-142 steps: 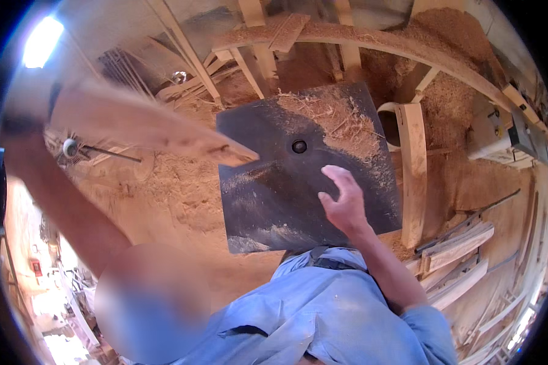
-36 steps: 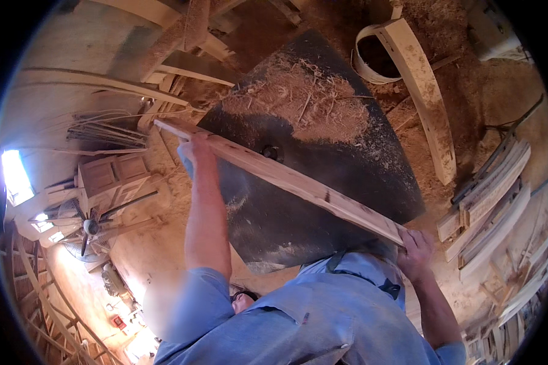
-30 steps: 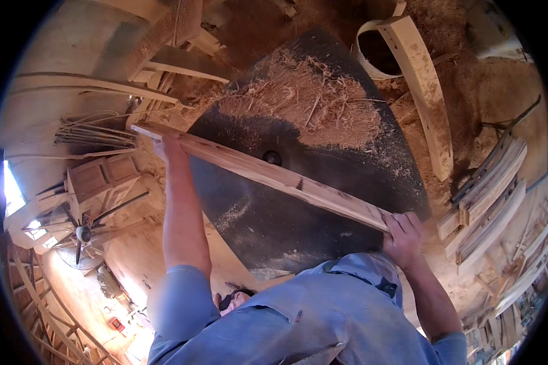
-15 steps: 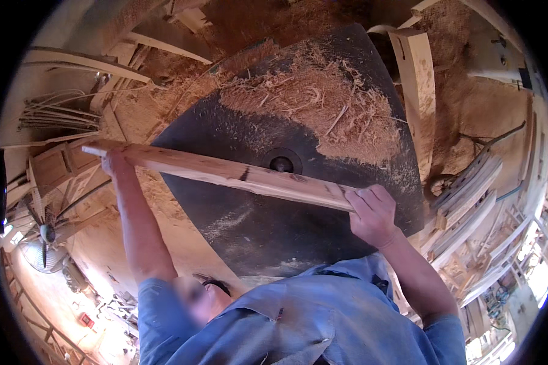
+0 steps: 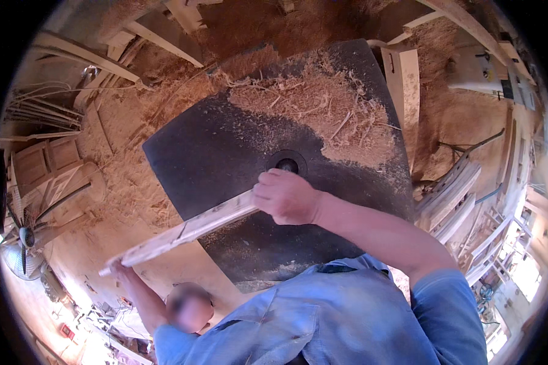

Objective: The person repeatedly smooths the edges of long wooden planks by hand-rubbing them against a stationary grinding wheel. The person picks up a plank, rubs its edge against the wheel, flips it to treat the other side, and then places it on a nearby pile of finished planks. This process is repeated for multiple planks throughout the clip.

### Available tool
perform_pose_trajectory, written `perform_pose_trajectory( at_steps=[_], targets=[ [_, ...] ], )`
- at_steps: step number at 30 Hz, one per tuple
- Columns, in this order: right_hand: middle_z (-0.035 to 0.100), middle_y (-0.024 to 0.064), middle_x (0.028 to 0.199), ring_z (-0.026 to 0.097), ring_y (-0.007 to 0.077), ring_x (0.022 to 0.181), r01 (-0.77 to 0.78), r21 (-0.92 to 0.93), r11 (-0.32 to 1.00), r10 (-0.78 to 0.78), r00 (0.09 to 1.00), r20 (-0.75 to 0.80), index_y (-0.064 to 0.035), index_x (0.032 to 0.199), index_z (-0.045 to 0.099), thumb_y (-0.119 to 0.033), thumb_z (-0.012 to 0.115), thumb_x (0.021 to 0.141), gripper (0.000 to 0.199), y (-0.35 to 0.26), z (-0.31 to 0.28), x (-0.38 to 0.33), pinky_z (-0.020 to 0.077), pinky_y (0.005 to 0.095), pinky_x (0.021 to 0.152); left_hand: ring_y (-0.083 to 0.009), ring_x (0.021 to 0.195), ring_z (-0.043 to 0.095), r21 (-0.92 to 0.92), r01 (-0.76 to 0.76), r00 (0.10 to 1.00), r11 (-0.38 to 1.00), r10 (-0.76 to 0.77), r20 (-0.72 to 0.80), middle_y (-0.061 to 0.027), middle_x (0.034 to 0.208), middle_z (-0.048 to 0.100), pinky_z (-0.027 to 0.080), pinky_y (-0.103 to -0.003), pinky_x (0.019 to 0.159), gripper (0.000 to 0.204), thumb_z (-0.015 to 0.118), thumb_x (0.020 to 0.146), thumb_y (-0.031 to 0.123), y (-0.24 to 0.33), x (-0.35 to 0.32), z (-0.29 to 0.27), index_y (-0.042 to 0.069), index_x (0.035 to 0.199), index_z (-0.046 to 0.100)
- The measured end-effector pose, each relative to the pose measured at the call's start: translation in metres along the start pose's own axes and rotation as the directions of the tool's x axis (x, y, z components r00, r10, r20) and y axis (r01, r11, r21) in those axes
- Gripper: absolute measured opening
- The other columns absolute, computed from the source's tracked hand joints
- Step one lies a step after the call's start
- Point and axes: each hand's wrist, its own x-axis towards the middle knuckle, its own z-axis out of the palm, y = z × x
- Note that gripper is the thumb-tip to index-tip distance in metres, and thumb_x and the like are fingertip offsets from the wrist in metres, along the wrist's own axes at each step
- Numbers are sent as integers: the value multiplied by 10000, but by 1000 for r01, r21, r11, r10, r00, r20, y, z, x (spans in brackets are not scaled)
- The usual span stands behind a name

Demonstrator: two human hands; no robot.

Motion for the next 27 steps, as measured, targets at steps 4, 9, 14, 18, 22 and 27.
perform_pose_trajectory(
  at_steps=[4, 9, 14, 18, 22, 27],
  targets=[
    [587, 36, 923, 588, 245, 952, -16, 8, 1000, 16, 998, 60, -101, 946, 636, -108, 682, 718, 233, -22, 16, 8, 484, 383, 871, -303, 978, 638, -288, 774, 631, 564, -725, 278, -142, 1076, 649, 559, -457, 879, 256, 559, 965, 90, 17, -87, -46, -3, 1191, 632],
    [611, 56, 1129, 566, 285, 1129, -117, -44, 992, 121, 988, 93, -105, 1089, 630, -65, 671, 751, 343, -54, 43, -54, 439, 451, 1001, -361, 1124, 622, -679, 509, 188, -529, -701, 688, -186, 1247, 622, 548, -531, 955, 369, 541, 967, 61, 82, -145, -41, -59, 1316, 554],
    [538, 125, 1387, 452, 342, 1359, -199, -204, 959, 234, 958, 166, -94, 1247, 584, -96, 706, 756, 506, -95, 44, -95, 370, 492, 1121, -387, 1187, 634, -603, 263, 271, -754, -542, 796, -236, 1344, 608, 548, -574, 1009, 412, 505, 992, 13, 211, -100, -34, -105, 1386, 512],
    [367, 243, 1554, 324, 435, 1458, -275, -332, 902, 353, 914, 201, -97, 1495, 420, -190, 792, 746, 841, -125, 14, -94, 244, 546, 1213, -373, 1178, 632, -685, 308, 468, -660, -522, 713, -251, 1328, 597, 547, -559, 1015, 369, 480, 1042, 34, 272, -74, -63, -109, 1381, 504],
    [302, 298, 1578, 285, 487, 1464, -349, -426, 835, 457, 870, 183, -107, 1605, 278, -302, 866, 703, 1094, -138, -7, -127, 160, 586, 1238, -350, 1190, 609, -696, 320, 640, -643, -395, 659, -222, 1358, 573, 541, -526, 1021, 408, 501, 1079, 129, 311, -39, -84, -59, 1439, 462],
    [399, 290, 1452, 399, 486, 1339, -607, -347, 715, 606, 785, -125, -91, 1584, 309, -227, 832, 676, 1057, -151, -45, -247, 285, 589, 1171, -288, 1169, 622, -657, 416, 712, -629, -224, 665, -163, 1317, 609, 536, -443, 1018, 381, 555, 1059, 127, 498, 13, -227, -31, 1405, 518]
  ],
)
